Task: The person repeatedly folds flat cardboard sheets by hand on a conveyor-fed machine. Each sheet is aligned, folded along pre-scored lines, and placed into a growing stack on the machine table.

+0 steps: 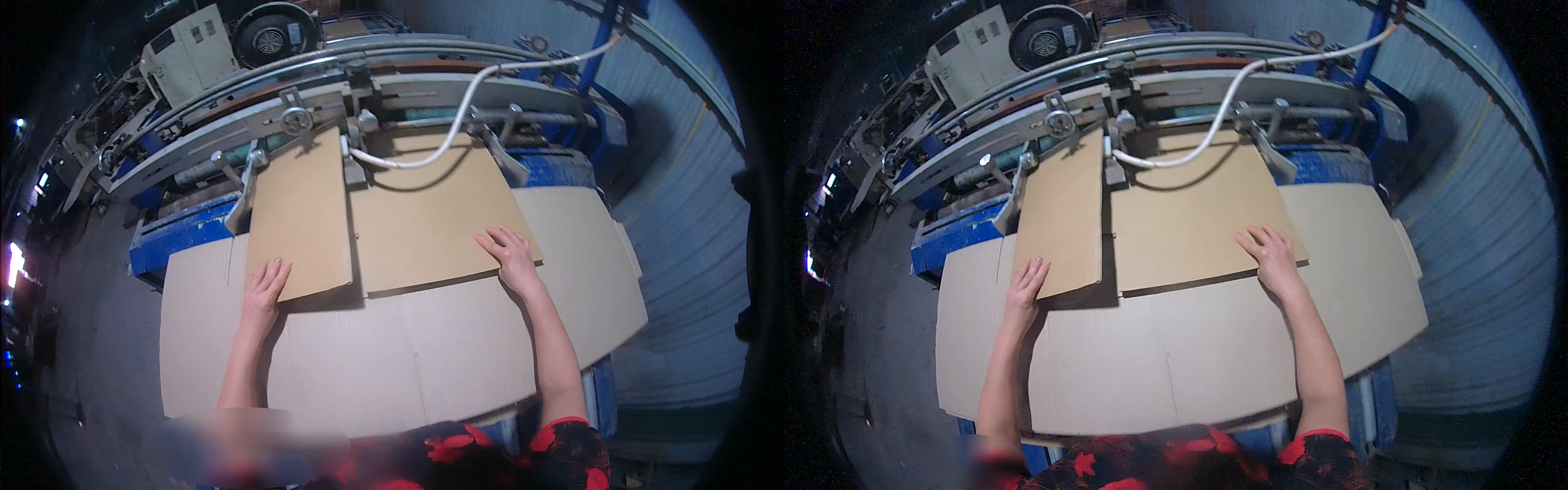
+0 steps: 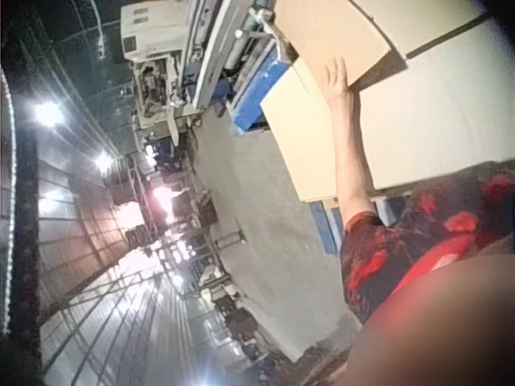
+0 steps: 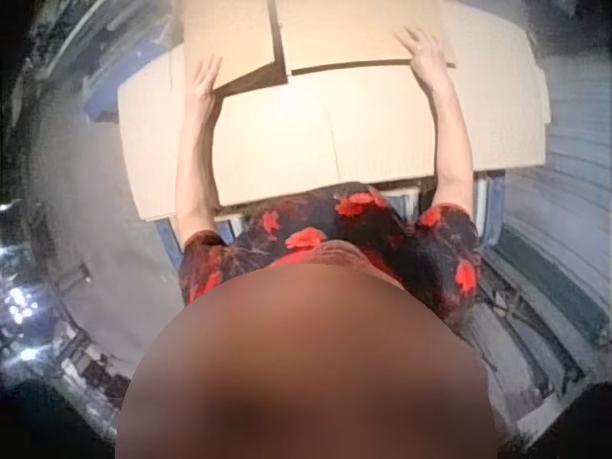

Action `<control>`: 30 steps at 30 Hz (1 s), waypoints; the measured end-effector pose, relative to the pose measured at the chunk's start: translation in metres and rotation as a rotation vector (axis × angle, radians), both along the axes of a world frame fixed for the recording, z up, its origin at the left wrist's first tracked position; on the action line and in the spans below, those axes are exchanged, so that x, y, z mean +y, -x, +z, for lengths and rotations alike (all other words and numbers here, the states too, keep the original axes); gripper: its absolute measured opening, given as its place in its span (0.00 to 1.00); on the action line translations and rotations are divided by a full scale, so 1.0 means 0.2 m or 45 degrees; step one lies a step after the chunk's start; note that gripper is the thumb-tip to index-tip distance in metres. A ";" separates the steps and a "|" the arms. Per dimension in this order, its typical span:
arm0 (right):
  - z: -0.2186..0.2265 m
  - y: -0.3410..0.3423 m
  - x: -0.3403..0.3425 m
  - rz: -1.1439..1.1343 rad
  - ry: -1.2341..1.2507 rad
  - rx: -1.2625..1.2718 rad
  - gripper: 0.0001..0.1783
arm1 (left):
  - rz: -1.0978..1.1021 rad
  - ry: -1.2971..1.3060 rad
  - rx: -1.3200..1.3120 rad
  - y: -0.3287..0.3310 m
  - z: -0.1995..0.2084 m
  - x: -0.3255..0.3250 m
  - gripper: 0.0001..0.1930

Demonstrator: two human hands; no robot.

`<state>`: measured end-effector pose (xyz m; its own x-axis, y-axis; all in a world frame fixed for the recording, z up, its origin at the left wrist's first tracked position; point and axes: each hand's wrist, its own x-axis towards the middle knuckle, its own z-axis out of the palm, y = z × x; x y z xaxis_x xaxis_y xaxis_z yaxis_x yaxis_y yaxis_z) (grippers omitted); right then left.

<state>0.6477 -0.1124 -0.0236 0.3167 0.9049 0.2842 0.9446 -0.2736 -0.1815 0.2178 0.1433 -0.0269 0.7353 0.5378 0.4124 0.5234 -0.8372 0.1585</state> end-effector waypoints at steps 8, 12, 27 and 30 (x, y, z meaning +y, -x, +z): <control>-0.03 -0.39 0.64 0.013 -0.049 -0.140 0.33 | 0.052 -0.028 0.032 -0.39 -0.07 0.61 0.35; -0.04 -0.48 0.78 -0.108 -0.103 -0.196 0.32 | 0.129 0.011 -0.033 -0.49 -0.05 0.69 0.34; -0.29 -0.08 -1.42 -1.852 -0.609 0.100 0.33 | 1.995 0.646 -0.882 1.35 -0.26 -0.59 0.38; -0.35 -0.09 -1.41 -1.407 -1.186 1.112 0.33 | 1.777 0.600 -1.127 1.38 -0.31 -0.55 0.42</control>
